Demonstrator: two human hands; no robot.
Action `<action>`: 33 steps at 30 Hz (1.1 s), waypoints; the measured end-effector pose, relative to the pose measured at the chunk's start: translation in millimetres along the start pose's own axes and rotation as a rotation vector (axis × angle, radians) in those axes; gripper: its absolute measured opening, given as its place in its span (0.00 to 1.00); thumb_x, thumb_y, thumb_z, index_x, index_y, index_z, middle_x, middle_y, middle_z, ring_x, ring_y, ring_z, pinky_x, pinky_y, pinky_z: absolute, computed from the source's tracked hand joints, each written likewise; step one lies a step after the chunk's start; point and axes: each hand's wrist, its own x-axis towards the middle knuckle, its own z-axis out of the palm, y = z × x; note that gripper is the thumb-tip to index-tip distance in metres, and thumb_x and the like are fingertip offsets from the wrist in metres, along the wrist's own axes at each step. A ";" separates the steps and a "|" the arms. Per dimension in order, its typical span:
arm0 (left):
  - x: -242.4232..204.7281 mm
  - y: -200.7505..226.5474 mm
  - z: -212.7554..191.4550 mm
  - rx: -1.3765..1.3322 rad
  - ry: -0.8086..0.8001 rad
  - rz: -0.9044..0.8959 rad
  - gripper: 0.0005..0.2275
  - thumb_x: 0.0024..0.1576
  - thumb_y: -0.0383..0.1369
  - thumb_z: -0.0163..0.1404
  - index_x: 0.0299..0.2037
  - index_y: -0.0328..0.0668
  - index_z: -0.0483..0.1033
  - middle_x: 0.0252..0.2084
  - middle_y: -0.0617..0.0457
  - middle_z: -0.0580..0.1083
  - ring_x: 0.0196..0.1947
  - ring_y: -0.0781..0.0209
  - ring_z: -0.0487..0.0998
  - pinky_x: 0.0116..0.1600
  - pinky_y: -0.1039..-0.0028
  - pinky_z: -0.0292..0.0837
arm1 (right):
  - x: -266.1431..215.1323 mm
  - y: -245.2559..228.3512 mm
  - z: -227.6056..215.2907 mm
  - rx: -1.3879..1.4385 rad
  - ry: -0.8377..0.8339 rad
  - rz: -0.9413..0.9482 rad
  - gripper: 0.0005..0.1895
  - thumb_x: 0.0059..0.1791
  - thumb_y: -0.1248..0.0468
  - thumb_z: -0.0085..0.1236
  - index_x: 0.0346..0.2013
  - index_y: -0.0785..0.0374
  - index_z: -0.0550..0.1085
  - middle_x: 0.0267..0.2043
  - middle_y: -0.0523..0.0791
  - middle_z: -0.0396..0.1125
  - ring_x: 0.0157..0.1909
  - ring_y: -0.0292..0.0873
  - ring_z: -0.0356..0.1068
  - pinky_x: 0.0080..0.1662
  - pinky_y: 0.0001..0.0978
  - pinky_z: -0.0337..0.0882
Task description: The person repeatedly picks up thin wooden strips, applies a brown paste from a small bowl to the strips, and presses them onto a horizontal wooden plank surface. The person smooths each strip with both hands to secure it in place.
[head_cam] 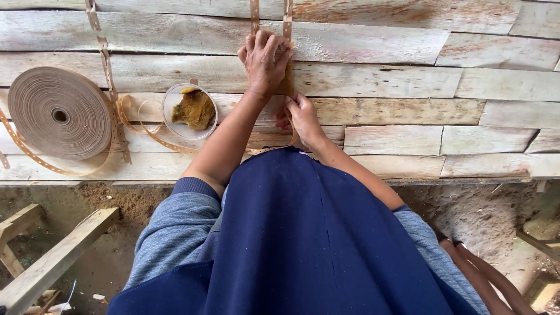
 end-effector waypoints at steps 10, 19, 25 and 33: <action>-9.7 -15.2 0.7 -0.232 0.119 0.112 0.12 0.57 0.28 0.58 0.44 0.67 0.79 0.51 0.71 0.77 0.56 0.61 0.68 0.54 0.66 0.51 | -3.6 -2.8 1.4 0.041 -0.007 -0.022 0.10 0.57 0.59 0.45 0.42 0.64 0.67 0.27 0.56 0.72 0.20 0.50 0.74 0.22 0.33 0.74; -29.3 -0.4 -29.8 0.021 -0.236 0.304 0.19 0.69 0.41 0.51 0.69 0.56 0.70 0.73 0.63 0.64 0.76 0.49 0.36 0.71 0.37 0.13 | -6.6 -3.7 4.1 0.041 -0.007 -0.068 0.11 0.57 0.59 0.45 0.41 0.64 0.69 0.26 0.53 0.72 0.20 0.49 0.73 0.24 0.35 0.76; -26.4 1.1 -33.7 0.084 -0.387 0.274 0.21 0.70 0.45 0.41 0.72 0.55 0.66 0.75 0.65 0.59 0.76 0.48 0.30 0.68 0.34 0.10 | -10.3 -2.9 -2.4 0.001 -0.013 0.001 0.11 0.58 0.57 0.45 0.36 0.60 0.64 0.30 0.55 0.73 0.22 0.49 0.75 0.23 0.31 0.71; -29.4 4.8 -38.5 0.120 -0.409 0.267 0.21 0.69 0.43 0.47 0.72 0.56 0.66 0.76 0.69 0.56 0.75 0.43 0.28 0.64 0.26 0.13 | -8.5 1.1 1.9 -0.136 0.058 0.022 0.12 0.57 0.59 0.46 0.35 0.65 0.68 0.25 0.56 0.74 0.19 0.49 0.74 0.22 0.33 0.72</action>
